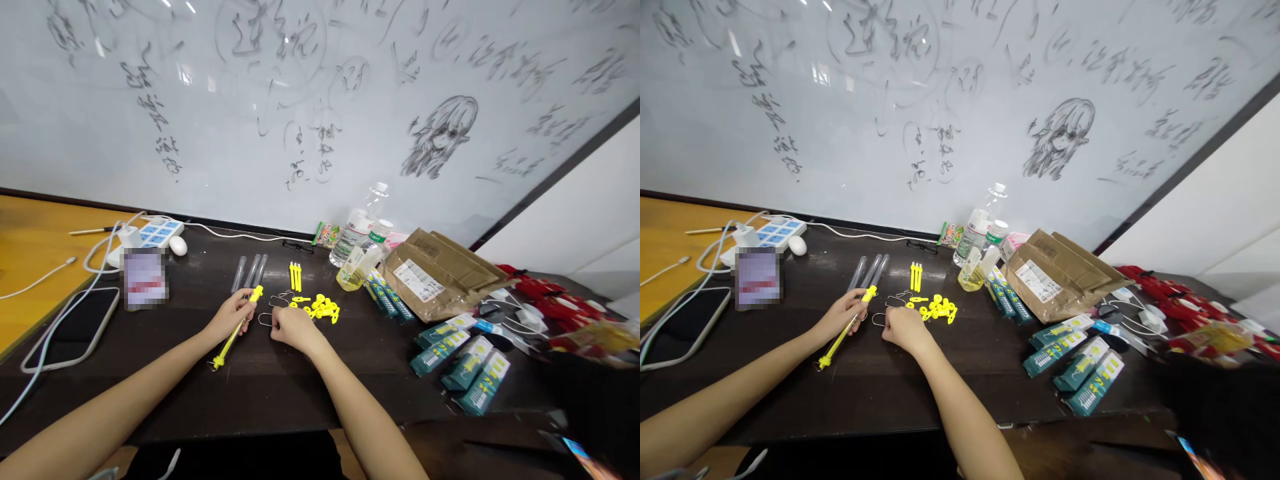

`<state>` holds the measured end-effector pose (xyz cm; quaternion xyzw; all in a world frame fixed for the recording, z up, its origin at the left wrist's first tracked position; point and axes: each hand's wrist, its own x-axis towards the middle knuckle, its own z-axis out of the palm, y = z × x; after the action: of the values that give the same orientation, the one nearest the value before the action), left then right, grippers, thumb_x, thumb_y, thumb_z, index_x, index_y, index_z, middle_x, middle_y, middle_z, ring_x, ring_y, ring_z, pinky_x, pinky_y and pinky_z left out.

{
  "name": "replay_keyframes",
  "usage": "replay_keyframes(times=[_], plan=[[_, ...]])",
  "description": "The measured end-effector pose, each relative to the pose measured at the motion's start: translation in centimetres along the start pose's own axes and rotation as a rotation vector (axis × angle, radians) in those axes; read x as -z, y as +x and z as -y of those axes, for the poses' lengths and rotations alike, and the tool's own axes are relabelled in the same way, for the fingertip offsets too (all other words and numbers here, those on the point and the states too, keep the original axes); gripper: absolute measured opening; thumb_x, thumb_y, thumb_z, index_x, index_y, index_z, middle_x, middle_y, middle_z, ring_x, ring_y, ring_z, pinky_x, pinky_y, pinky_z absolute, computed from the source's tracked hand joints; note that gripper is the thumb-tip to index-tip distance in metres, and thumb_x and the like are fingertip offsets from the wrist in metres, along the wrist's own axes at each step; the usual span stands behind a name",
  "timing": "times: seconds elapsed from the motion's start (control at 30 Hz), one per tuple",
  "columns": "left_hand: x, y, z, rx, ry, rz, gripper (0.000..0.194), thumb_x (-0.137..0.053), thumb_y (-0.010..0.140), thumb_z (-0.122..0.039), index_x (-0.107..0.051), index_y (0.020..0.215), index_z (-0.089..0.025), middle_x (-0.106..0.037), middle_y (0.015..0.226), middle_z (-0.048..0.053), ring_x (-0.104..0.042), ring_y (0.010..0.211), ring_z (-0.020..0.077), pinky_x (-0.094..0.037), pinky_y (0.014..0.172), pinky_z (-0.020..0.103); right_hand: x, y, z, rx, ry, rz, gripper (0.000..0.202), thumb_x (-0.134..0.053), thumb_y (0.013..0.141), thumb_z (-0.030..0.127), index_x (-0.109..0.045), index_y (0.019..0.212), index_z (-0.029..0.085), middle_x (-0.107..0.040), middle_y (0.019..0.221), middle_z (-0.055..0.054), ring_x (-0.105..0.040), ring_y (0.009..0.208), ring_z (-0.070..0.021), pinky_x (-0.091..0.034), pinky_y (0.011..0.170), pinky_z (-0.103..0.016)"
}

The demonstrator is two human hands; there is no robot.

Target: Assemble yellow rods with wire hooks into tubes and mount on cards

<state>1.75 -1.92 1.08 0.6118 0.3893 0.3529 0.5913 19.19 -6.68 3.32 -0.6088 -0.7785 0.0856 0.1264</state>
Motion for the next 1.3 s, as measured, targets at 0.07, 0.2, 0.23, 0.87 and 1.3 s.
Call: replay_keyframes(times=[0.07, 0.2, 0.23, 0.87, 1.3], plan=[[0.0, 0.0, 0.1, -0.012, -0.006, 0.003, 0.04, -0.054, 0.078, -0.039, -0.041, 0.111, -0.02, -0.05, 0.061, -0.008, -0.047, 0.035, 0.0058, -0.037, 0.031, 0.015, 0.2, 0.2, -0.7, -0.034, 0.144, -0.036, 0.007, -0.058, 0.064, 0.014, -0.054, 0.064, 0.019, -0.061, 0.062, -0.002, -0.058, 0.06, -0.0189, -0.036, 0.055, -0.028], [-0.3, 0.0, -0.1, -0.015, -0.066, -0.026, 0.04, -0.058, 0.075, -0.039, -0.04, 0.105, -0.021, -0.055, 0.07, -0.006, -0.043, 0.033, 0.0032, -0.03, 0.026, 0.013, 0.2, 1.0, -1.8, -0.088, 0.776, -0.028, 0.011, -0.059, 0.067, 0.022, -0.049, 0.063, 0.019, -0.054, 0.052, 0.004, -0.049, 0.047, -0.01, -0.038, 0.049, -0.022], [-0.4, -0.1, -0.2, -0.015, -0.087, -0.027, 0.041, -0.06, 0.073, -0.039, -0.04, 0.103, -0.02, -0.056, 0.075, -0.004, -0.042, 0.033, 0.0024, -0.029, 0.025, 0.012, 0.0, 1.2, -1.8, -0.08, 0.957, -0.008, 0.013, -0.059, 0.068, 0.026, -0.049, 0.066, 0.019, -0.054, 0.051, 0.005, -0.049, 0.044, -0.0091, -0.04, 0.048, -0.022], [-0.5, -1.0, -0.9, -0.105, 0.054, 0.143, 0.041, -0.059, 0.076, -0.033, -0.038, 0.109, -0.02, -0.049, 0.057, -0.01, -0.038, 0.031, 0.0021, -0.031, 0.028, 0.011, -1.4, 1.4, -1.0, -0.026, 1.137, 0.037, 0.031, -0.06, 0.076, 0.047, -0.045, 0.07, 0.02, -0.051, 0.052, 0.008, -0.035, 0.033, -0.0045, -0.024, 0.032, -0.017], [-0.5, -1.4, -1.4, -0.158, 0.187, 0.086, 0.04, -0.055, 0.079, -0.032, -0.041, 0.114, -0.02, -0.059, 0.082, -0.001, -0.042, 0.039, 0.0032, -0.034, 0.031, 0.014, -1.5, 0.3, -0.5, 0.188, 0.811, 0.042, 0.028, -0.05, 0.084, 0.042, -0.042, 0.07, 0.02, -0.04, 0.058, 0.007, -0.036, 0.052, -0.0084, -0.029, 0.052, -0.021]])
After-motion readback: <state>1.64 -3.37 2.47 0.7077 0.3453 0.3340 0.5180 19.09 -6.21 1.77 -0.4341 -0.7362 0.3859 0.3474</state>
